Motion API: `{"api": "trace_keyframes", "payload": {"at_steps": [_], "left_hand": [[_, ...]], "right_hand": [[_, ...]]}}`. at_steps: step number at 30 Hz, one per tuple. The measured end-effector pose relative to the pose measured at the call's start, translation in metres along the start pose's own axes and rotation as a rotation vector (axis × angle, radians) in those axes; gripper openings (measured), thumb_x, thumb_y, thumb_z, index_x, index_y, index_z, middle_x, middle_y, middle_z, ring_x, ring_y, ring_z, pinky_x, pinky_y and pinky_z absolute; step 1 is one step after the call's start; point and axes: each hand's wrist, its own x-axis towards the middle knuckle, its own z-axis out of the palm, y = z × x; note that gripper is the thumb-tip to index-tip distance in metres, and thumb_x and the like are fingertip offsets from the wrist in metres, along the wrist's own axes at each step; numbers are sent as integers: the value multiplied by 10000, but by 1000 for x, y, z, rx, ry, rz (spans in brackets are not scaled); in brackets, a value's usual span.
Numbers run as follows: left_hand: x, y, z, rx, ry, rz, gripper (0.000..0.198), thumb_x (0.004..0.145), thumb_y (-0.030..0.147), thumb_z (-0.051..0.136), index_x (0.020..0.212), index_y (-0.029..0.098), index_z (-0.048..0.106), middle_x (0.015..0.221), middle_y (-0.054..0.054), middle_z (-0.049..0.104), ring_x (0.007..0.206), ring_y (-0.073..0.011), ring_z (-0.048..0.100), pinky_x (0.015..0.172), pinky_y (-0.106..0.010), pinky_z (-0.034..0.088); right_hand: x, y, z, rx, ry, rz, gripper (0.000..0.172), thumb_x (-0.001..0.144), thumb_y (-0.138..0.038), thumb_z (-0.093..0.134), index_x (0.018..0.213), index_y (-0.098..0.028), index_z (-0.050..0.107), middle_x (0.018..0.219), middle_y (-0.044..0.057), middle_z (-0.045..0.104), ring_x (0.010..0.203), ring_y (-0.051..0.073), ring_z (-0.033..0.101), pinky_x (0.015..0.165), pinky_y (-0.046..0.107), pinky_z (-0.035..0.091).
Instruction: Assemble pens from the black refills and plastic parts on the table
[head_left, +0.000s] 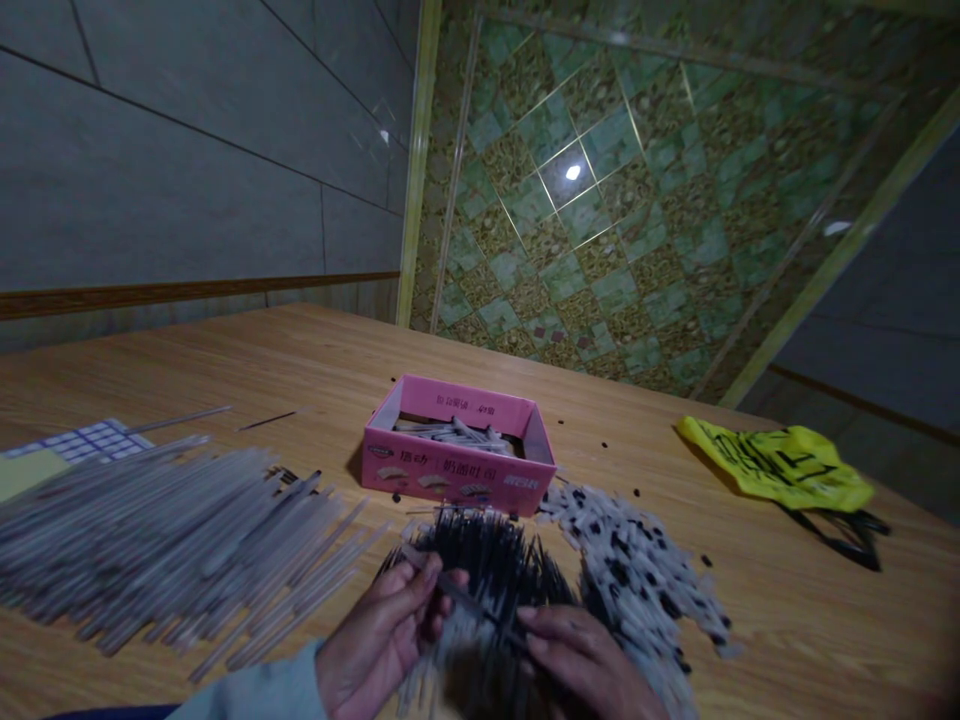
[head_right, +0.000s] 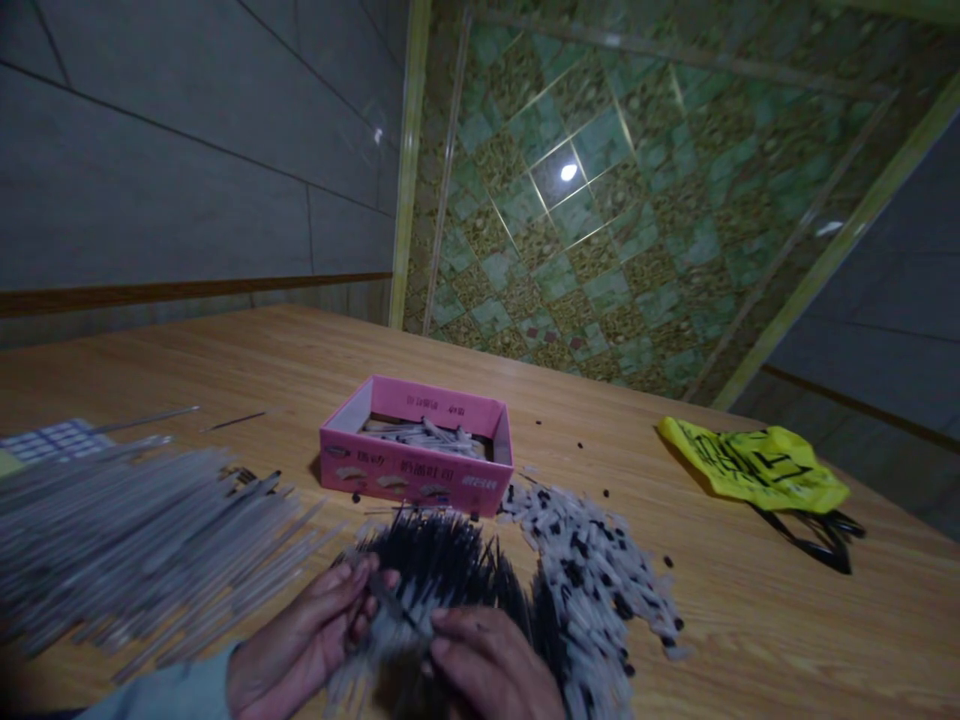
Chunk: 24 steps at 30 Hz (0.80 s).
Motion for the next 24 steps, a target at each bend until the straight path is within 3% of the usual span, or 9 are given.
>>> {"api": "trace_keyframes", "payload": {"at_steps": [3, 5, 9, 13, 18, 24], "left_hand": [[-3, -4, 2, 16, -82, -42, 153, 709, 143, 687, 780, 156, 552, 678, -17, 673, 539, -86, 616, 490, -167, 489], [-2, -3, 2, 2, -52, -37, 143, 725, 149, 672, 787, 158, 543, 677, -20, 676, 542, -91, 621, 490, -171, 493], [3, 6, 1, -40, 92, 50, 101, 769, 85, 604, 821, 146, 542, 721, -46, 691, 536, -85, 619, 480, -168, 506], [7, 9, -2, -58, 119, 90, 97, 778, 56, 576, 842, 127, 558, 725, -47, 690, 535, -84, 620, 477, -170, 522], [6, 7, -1, -66, 127, 84, 103, 787, 43, 555, 851, 123, 556, 723, -48, 689, 527, -81, 616, 462, -166, 522], [6, 9, 2, -53, 135, 84, 87, 795, 45, 548, 830, 124, 543, 697, -44, 678, 510, -74, 601, 452, -164, 506]], "right_hand": [[5, 4, 2, -97, -132, -79, 255, 839, -279, 553, 1084, -282, 627, 1082, 100, 659, 946, 244, 625, 743, 387, 543], [8, 10, 3, -125, -117, -16, 295, 867, -299, 490, 1142, -263, 593, 1176, 115, 594, 1034, 258, 569, 799, 410, 508], [10, 26, -8, -235, -86, 394, 190, 863, -218, 486, 997, -213, 621, 957, 86, 625, 900, 216, 594, 750, 337, 488], [6, 40, -16, -376, -367, 611, 123, 784, -146, 562, 739, -225, 644, 747, 32, 606, 721, 199, 592, 628, 292, 449], [-1, 40, -7, -464, -509, 632, 168, 707, -111, 607, 782, -250, 663, 781, 30, 617, 751, 221, 594, 626, 295, 410], [-2, 42, -4, -462, -503, 616, 171, 721, -84, 545, 653, -223, 618, 725, 25, 595, 710, 202, 584, 595, 274, 386]]}}
